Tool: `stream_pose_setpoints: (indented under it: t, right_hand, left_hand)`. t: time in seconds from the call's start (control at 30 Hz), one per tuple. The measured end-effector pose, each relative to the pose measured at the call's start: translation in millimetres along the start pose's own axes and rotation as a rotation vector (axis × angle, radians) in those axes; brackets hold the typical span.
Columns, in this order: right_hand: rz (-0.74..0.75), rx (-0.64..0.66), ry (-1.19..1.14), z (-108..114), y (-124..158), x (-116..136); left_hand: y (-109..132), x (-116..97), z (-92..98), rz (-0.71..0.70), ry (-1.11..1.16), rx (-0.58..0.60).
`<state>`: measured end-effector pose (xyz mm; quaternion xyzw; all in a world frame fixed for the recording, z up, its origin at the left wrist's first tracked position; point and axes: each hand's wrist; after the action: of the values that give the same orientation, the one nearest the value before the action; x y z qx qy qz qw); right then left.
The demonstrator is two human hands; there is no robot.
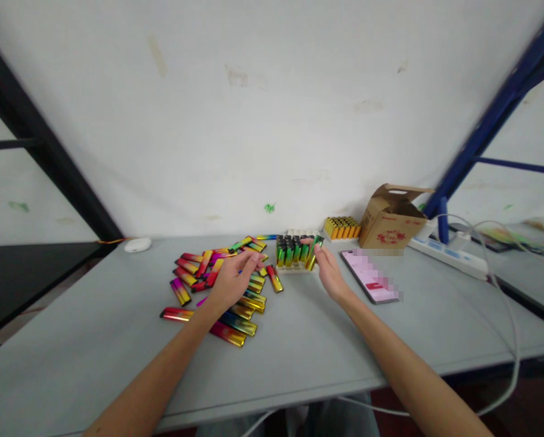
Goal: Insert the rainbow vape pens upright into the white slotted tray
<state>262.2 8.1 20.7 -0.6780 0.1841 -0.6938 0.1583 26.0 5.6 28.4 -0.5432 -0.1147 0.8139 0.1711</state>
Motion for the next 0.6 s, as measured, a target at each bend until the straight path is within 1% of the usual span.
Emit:
stream_pose_setpoints:
  t: [0.07,0.1,0.17,0.23,0.3,0.37,0.47,0.6]
  right_hand:
    - [0.127,-0.018,0.166,5.7,-2.8,-2.7]
    - [0.162,-0.007,0.23,8.4,-3.9,-4.0]
    - [0.192,0.015,0.33,12.3,-5.1,-6.6]
    - [0.204,0.015,0.385,13.6,-4.9,-9.3]
    - [0.217,-0.007,0.402,12.9,-4.1,-11.9]
    - [0.221,-0.031,0.405,11.3,-3.4,-14.3]
    - [0.181,-0.043,0.397,9.8,-3.1,-16.9]
    - [0.153,-0.013,0.396,9.9,-3.1,-20.0]
  left_hand:
    - [0.1,-1.3,-0.5,0.009,-0.015,0.0]
    - [0.1,-2.0,-0.9,0.016,-0.017,0.0]
    - [0.3,-3.3,-1.6,0.031,-0.016,-0.014]
    - [0.5,-4.1,-1.9,0.034,-0.063,-0.06]
    - [0.9,-3.9,-1.5,-0.006,-0.185,-0.117]
    - [1.4,-2.4,-0.8,-0.087,-0.338,-0.14]
    - [2.5,2.0,-0.8,-0.196,-0.501,-0.099]
    - [5.1,6.2,-3.6,-0.273,-0.604,0.012]
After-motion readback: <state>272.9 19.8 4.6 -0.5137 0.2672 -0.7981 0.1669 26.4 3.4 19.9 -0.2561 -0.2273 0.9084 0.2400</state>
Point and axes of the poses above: each hand's wrist, its own y-axis away from the middle knuckle, its own z-axis out of the back of the hand, x = y × z, and after that the axes turned 4 degrees about z, right-handed
